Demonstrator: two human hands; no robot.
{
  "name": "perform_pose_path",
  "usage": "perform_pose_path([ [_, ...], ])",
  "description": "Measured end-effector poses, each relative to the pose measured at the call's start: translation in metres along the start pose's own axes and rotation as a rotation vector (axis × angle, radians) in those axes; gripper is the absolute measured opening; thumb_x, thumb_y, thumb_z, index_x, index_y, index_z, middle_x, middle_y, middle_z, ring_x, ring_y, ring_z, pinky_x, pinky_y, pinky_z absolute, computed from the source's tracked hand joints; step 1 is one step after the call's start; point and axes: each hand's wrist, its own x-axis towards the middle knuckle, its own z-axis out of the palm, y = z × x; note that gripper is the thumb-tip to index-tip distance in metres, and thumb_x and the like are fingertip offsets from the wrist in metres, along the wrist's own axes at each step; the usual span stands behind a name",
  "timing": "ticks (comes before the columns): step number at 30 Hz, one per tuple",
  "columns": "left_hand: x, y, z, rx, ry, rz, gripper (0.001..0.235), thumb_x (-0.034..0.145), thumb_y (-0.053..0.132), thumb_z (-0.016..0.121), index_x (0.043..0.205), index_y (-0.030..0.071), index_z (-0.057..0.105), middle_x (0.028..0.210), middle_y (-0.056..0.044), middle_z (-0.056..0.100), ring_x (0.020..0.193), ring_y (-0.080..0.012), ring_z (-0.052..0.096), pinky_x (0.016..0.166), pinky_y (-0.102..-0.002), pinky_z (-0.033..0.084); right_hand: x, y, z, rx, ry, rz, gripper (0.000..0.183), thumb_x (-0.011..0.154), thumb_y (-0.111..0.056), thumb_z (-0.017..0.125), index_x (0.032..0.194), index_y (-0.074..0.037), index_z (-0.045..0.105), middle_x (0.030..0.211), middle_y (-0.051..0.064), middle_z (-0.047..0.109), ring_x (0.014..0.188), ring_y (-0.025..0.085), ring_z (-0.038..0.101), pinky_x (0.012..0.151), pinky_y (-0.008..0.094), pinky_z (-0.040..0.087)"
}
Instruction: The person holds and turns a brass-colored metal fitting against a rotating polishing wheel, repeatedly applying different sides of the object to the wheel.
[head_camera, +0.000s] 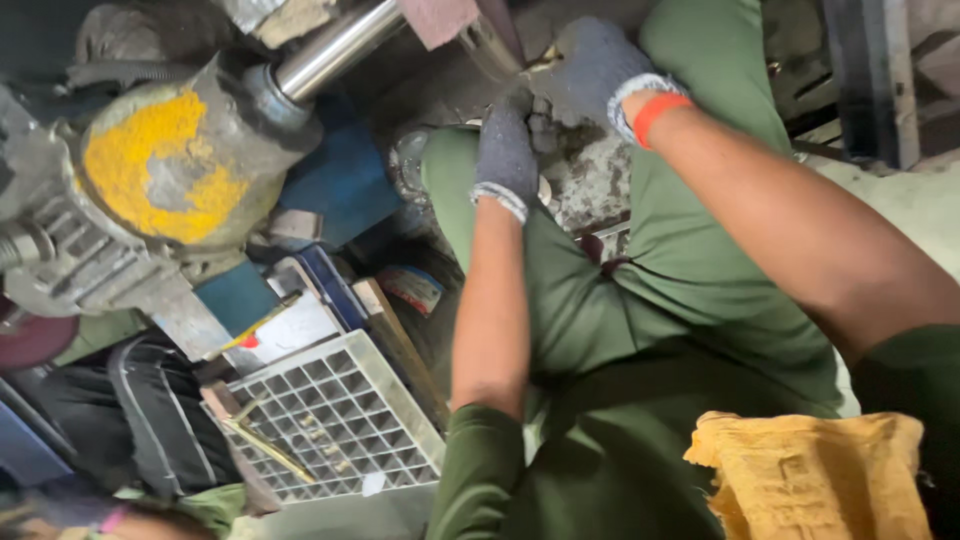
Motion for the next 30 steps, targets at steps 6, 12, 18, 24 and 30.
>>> perform_pose_path([
  [6, -0.12, 0.0, -0.001, 0.309, -0.109, 0.199, 0.031, 0.106, 0.022, 0.054, 0.124, 0.002, 0.068, 0.086, 0.001, 0.064, 0.074, -0.0063, 0.055, 0.062, -0.022, 0.046, -0.142, 0.018, 0.01, 0.103, 0.163, -0.424, 0.058, 0.096, -0.012, 0.075, 0.144, 0.005, 0.048, 0.122, 0.022, 0.07, 0.108, 0.022, 0.071, 0.093, 0.037, 0.058],
  [12, -0.209, -0.002, 0.005, 0.081, -0.272, 0.16, 0.037, 0.104, 0.018, 0.059, 0.138, 0.003, 0.057, 0.121, -0.005, 0.066, 0.1, -0.0108, 0.064, 0.088, -0.026, 0.056, -0.232, 0.025, 0.014, 0.264, 0.127, -0.64, 0.07, 0.1, -0.003, 0.075, 0.152, 0.012, 0.031, 0.151, 0.024, 0.051, 0.141, 0.031, 0.059, 0.115, 0.04, 0.051],
  [18, -0.24, 0.005, 0.0, 0.579, -0.343, 0.596, 0.033, 0.111, 0.019, 0.056, 0.139, 0.002, 0.061, 0.136, -0.015, 0.067, 0.126, -0.0253, 0.065, 0.114, -0.036, 0.051, -0.269, -0.005, -0.017, -0.371, 0.272, -0.695, 0.079, 0.084, -0.029, 0.091, 0.141, 0.011, 0.053, 0.126, 0.022, 0.069, 0.104, 0.024, 0.073, 0.087, 0.034, 0.061],
  [24, -0.247, 0.005, 0.001, 0.647, -0.348, 0.676, 0.033, 0.112, 0.018, 0.054, 0.141, 0.002, 0.06, 0.138, -0.015, 0.067, 0.13, -0.0279, 0.065, 0.117, -0.038, 0.05, -0.284, -0.015, -0.015, -0.354, 0.331, -0.706, 0.085, 0.086, -0.04, 0.094, 0.146, 0.006, 0.056, 0.129, 0.018, 0.07, 0.105, 0.023, 0.075, 0.089, 0.03, 0.062],
  [30, -0.246, 0.004, 0.004, 0.663, -0.339, 0.804, 0.029, 0.111, 0.016, 0.059, 0.137, 0.003, 0.062, 0.132, -0.015, 0.067, 0.124, -0.0281, 0.066, 0.115, -0.039, 0.052, -0.291, -0.013, -0.019, -0.279, 0.281, -0.641, 0.073, 0.084, -0.03, 0.094, 0.14, 0.002, 0.06, 0.126, 0.016, 0.07, 0.106, 0.019, 0.074, 0.089, 0.029, 0.061],
])
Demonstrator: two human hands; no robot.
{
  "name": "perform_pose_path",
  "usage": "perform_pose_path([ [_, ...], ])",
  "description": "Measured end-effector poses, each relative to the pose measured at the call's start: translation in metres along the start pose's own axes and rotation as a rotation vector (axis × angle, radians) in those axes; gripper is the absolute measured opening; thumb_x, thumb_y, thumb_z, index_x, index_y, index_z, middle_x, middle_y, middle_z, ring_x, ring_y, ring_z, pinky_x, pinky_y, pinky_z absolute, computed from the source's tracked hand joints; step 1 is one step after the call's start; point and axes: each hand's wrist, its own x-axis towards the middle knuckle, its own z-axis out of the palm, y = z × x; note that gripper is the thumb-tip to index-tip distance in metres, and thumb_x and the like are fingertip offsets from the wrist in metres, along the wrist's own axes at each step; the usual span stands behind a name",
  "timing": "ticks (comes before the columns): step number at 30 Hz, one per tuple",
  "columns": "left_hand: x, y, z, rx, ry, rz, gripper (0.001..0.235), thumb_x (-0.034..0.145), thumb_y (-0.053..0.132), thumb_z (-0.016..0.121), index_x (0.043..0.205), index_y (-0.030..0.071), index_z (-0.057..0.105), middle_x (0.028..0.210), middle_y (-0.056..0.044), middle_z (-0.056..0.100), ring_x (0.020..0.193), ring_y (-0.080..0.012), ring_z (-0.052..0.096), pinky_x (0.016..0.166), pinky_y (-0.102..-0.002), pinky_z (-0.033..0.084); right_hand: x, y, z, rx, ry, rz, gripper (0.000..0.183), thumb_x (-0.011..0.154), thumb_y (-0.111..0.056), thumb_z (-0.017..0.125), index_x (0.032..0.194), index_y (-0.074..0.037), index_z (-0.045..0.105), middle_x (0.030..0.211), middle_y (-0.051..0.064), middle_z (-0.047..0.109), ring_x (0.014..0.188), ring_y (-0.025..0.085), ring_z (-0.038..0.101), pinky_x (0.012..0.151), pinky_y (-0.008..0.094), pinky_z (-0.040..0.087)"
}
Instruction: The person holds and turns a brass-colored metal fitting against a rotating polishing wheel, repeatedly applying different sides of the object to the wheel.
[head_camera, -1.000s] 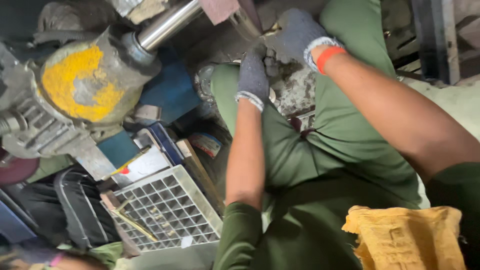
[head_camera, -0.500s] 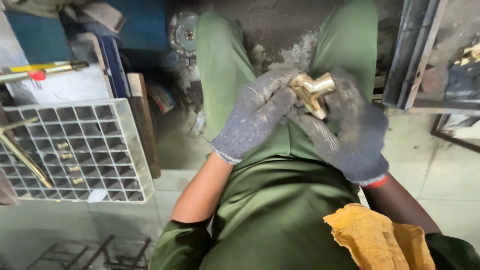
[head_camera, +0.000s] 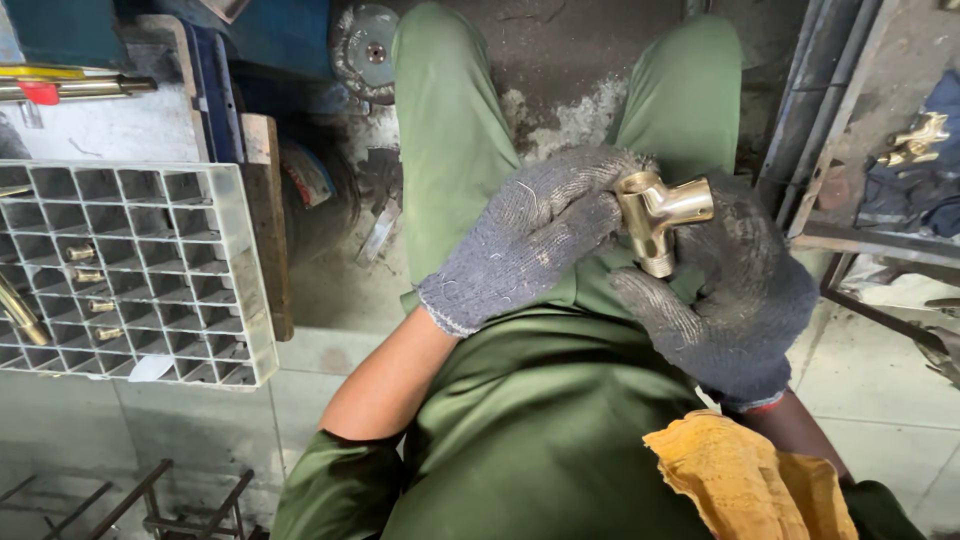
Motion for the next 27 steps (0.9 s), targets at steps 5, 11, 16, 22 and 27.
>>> perform_pose_path([
  [5, 0.0, 0.0, 0.004, -0.022, -0.018, -0.063, 0.028, 0.109, 0.016, 0.061, 0.134, 0.005, 0.064, 0.133, -0.014, 0.069, 0.123, -0.0285, 0.068, 0.11, -0.038, 0.055, 0.0, -0.005, -0.007, 0.32, 0.011, 0.155, 0.077, 0.079, -0.035, 0.09, 0.138, 0.001, 0.056, 0.124, 0.011, 0.069, 0.11, 0.014, 0.069, 0.096, 0.029, 0.059],
  [11, 0.0, 0.003, 0.005, 0.0, -0.011, -0.059, 0.03, 0.108, 0.017, 0.061, 0.135, 0.004, 0.064, 0.134, -0.014, 0.069, 0.123, -0.0283, 0.067, 0.11, -0.039, 0.054, -0.001, -0.004, -0.012, 0.151, -0.028, 0.077, 0.074, 0.083, -0.032, 0.093, 0.139, 0.003, 0.059, 0.125, 0.011, 0.071, 0.11, 0.016, 0.071, 0.1, 0.031, 0.059],
  [16, -0.005, -0.003, 0.007, -0.021, 0.012, -0.048, 0.031, 0.11, 0.016, 0.061, 0.138, 0.004, 0.062, 0.137, -0.014, 0.068, 0.123, -0.0272, 0.067, 0.112, -0.038, 0.053, -0.004, -0.001, -0.01, 0.109, -0.013, 0.069, 0.083, 0.077, -0.035, 0.094, 0.143, 0.002, 0.058, 0.124, 0.014, 0.07, 0.105, 0.02, 0.071, 0.092, 0.033, 0.06],
  [22, -0.017, -0.016, 0.027, 0.043, 0.035, -0.15, 0.035, 0.106, 0.01, 0.059, 0.14, 0.001, 0.056, 0.126, -0.013, 0.07, 0.112, -0.0221, 0.065, 0.1, -0.033, 0.054, 0.002, 0.006, 0.01, -0.141, 0.061, 0.072, 0.084, 0.082, -0.044, 0.091, 0.14, 0.005, 0.056, 0.117, 0.017, 0.076, 0.078, 0.018, 0.073, 0.067, 0.029, 0.059],
  [27, -0.015, -0.014, 0.036, -0.734, 0.13, -0.448, 0.032, 0.11, 0.013, 0.061, 0.138, -0.004, 0.06, 0.116, -0.005, 0.065, 0.106, -0.0108, 0.058, 0.095, -0.029, 0.051, 0.002, 0.017, 0.024, -0.223, -0.113, 0.071, 0.092, 0.089, -0.05, 0.081, 0.15, 0.01, 0.049, 0.08, 0.006, 0.074, 0.068, 0.016, 0.071, 0.063, 0.03, 0.058],
])
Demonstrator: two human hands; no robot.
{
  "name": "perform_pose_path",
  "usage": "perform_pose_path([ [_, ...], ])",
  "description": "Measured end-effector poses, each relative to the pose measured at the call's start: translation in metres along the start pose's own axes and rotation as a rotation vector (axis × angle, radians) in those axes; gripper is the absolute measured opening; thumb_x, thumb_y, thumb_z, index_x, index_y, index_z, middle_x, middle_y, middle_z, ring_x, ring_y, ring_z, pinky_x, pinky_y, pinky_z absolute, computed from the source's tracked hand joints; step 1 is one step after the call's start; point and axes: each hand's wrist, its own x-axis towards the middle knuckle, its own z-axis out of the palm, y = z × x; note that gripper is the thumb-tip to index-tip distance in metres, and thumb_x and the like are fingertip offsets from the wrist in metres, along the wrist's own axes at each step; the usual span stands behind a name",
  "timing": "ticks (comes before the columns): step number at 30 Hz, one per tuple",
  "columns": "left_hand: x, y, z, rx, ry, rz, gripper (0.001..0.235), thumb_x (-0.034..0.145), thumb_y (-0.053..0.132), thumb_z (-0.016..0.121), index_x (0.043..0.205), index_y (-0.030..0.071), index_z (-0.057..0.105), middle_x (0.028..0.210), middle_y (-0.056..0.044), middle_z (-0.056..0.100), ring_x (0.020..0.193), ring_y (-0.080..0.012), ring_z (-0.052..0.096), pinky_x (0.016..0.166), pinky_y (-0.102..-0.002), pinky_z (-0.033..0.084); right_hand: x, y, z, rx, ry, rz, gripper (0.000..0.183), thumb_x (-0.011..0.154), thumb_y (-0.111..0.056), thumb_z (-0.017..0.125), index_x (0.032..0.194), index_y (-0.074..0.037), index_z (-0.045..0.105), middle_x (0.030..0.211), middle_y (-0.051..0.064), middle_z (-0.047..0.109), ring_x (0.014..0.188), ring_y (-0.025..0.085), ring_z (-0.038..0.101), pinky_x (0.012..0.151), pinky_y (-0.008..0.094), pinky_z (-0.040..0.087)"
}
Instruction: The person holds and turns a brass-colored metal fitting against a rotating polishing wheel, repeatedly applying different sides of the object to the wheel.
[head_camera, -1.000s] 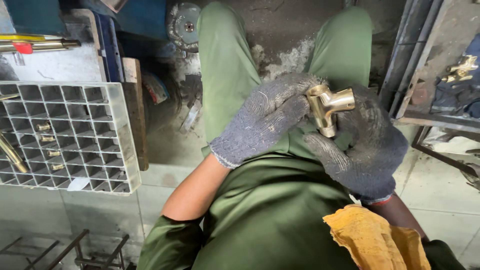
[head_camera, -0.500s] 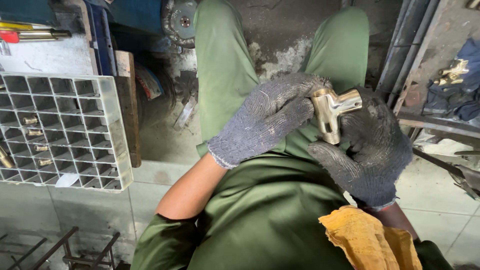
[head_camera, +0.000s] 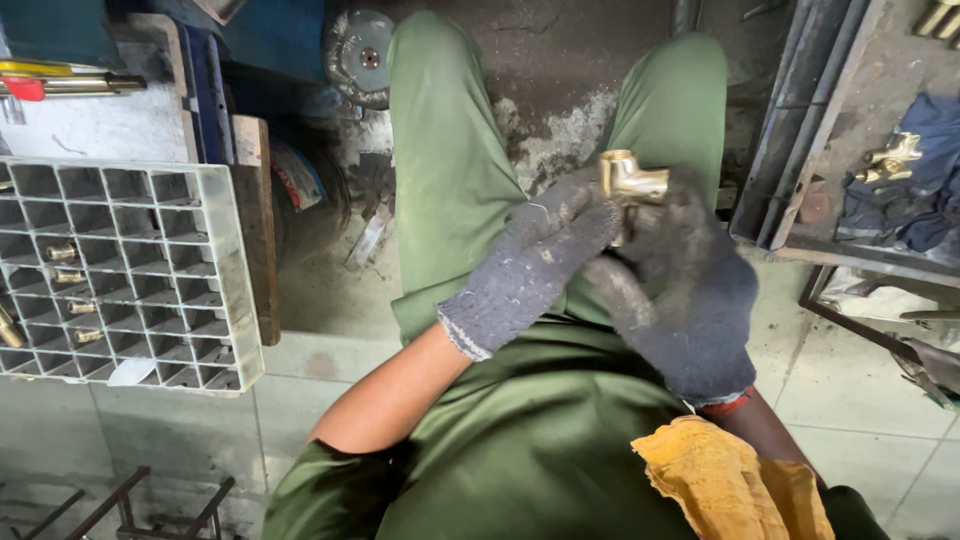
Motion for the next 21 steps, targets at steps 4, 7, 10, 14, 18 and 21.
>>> perform_pose_path([
  [4, -0.003, 0.024, -0.001, 0.074, 0.005, -0.044, 0.042, 0.106, 0.018, 0.061, 0.145, 0.001, 0.057, 0.115, -0.001, 0.064, 0.099, -0.0102, 0.056, 0.089, -0.028, 0.051, -0.007, 0.004, -0.005, 0.21, 0.081, -0.108, 0.067, 0.107, -0.043, 0.072, 0.15, 0.002, 0.051, 0.094, 0.003, 0.079, 0.075, 0.013, 0.073, 0.071, 0.026, 0.06],
  [7, -0.011, 0.047, -0.002, 0.329, -0.023, 0.01, 0.047, 0.107, 0.025, 0.063, 0.148, 0.003, 0.057, 0.117, -0.006, 0.065, 0.101, -0.0154, 0.06, 0.09, -0.031, 0.053, -0.009, 0.005, -0.014, 0.347, 0.098, 0.009, 0.052, 0.107, -0.037, 0.073, 0.144, -0.004, 0.058, 0.098, 0.007, 0.077, 0.084, 0.013, 0.076, 0.078, 0.025, 0.061],
  [10, -0.01, 0.061, 0.0, 0.723, -0.085, 0.18, 0.05, 0.106, 0.032, 0.066, 0.147, 0.005, 0.056, 0.13, -0.01, 0.068, 0.117, -0.0191, 0.068, 0.103, -0.033, 0.056, -0.001, 0.007, -0.02, 0.347, 0.027, 0.009, 0.05, 0.099, -0.026, 0.074, 0.139, 0.0, 0.06, 0.104, 0.011, 0.074, 0.091, 0.014, 0.072, 0.086, 0.028, 0.058],
  [14, -0.01, 0.069, 0.005, 0.89, -0.079, 0.121, 0.056, 0.094, 0.035, 0.074, 0.139, 0.006, 0.059, 0.122, -0.013, 0.072, 0.104, -0.0216, 0.072, 0.093, -0.033, 0.056, 0.013, 0.001, -0.022, 0.84, -0.138, 0.182, 0.045, 0.094, -0.018, 0.071, 0.135, -0.003, 0.058, 0.114, 0.008, 0.072, 0.1, 0.011, 0.069, 0.091, 0.026, 0.057],
  [18, -0.008, 0.07, 0.012, 0.796, -0.097, 0.302, 0.047, 0.102, 0.028, 0.073, 0.139, 0.004, 0.058, 0.131, -0.015, 0.068, 0.116, -0.0235, 0.07, 0.102, -0.035, 0.056, 0.02, -0.004, -0.029, 0.52, -0.141, 0.033, 0.033, 0.095, -0.012, 0.074, 0.125, -0.002, 0.066, 0.104, 0.007, 0.073, 0.091, 0.013, 0.07, 0.084, 0.028, 0.056],
  [21, -0.006, 0.071, 0.018, 0.801, -0.039, 0.003, 0.048, 0.096, 0.027, 0.07, 0.138, 0.006, 0.059, 0.107, -0.009, 0.073, 0.074, -0.0165, 0.07, 0.075, -0.031, 0.058, 0.021, 0.001, -0.029, 0.48, -0.124, 0.034, 0.027, 0.093, -0.01, 0.075, 0.119, -0.004, 0.07, 0.1, 0.007, 0.072, 0.083, 0.013, 0.068, 0.078, 0.028, 0.055],
])
